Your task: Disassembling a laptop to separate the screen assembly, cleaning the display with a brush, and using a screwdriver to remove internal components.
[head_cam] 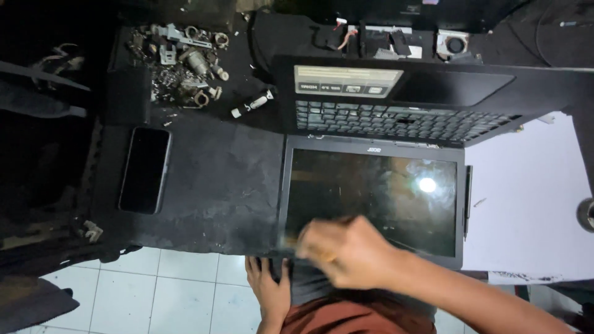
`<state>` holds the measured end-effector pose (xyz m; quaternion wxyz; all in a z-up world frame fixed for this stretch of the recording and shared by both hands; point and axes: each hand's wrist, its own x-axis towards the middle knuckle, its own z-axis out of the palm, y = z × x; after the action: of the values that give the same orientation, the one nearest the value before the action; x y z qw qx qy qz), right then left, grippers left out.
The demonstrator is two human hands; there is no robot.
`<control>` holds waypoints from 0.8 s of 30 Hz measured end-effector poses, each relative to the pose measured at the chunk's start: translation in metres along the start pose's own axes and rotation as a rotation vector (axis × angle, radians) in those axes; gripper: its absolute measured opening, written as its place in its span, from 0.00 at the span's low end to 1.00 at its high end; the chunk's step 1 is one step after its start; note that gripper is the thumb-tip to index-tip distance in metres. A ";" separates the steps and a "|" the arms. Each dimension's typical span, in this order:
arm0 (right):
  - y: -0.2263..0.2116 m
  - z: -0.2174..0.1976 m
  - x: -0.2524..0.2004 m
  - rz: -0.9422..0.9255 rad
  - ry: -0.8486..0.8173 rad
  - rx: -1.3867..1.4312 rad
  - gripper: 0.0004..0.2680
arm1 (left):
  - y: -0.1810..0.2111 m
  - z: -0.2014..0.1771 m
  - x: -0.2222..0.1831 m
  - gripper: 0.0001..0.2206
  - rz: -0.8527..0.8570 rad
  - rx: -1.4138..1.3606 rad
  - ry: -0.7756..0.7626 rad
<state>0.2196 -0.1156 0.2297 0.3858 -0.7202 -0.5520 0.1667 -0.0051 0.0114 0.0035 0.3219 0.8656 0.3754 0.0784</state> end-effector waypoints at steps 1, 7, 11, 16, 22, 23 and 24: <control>0.009 -0.008 0.003 0.033 0.141 -0.111 0.05 | 0.002 -0.002 -0.001 0.26 0.000 0.010 -0.006; 0.013 0.006 0.007 0.061 0.176 -0.575 0.15 | -0.007 0.003 -0.004 0.27 -0.005 0.014 -0.007; -0.041 0.020 -0.017 -0.160 -0.109 0.137 0.04 | 0.016 -0.017 0.004 0.23 0.163 -0.030 0.100; 0.045 -0.028 -0.019 0.203 0.274 -0.496 0.04 | 0.004 -0.005 -0.004 0.28 -0.016 0.018 -0.030; -0.018 0.009 -0.051 -0.059 -0.007 -0.095 0.09 | -0.023 0.013 -0.011 0.19 0.106 0.024 0.073; -0.026 0.007 -0.056 -0.155 -0.136 0.147 0.06 | -0.024 0.017 -0.006 0.18 0.149 0.011 0.108; -0.008 -0.011 -0.055 -0.159 -0.134 0.140 0.06 | -0.013 0.012 -0.001 0.18 0.154 0.008 0.113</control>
<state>0.2030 -0.1700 0.2329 0.4095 -0.6327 -0.6188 0.2217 -0.0091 0.0116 -0.0136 0.2898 0.8874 0.3255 0.1503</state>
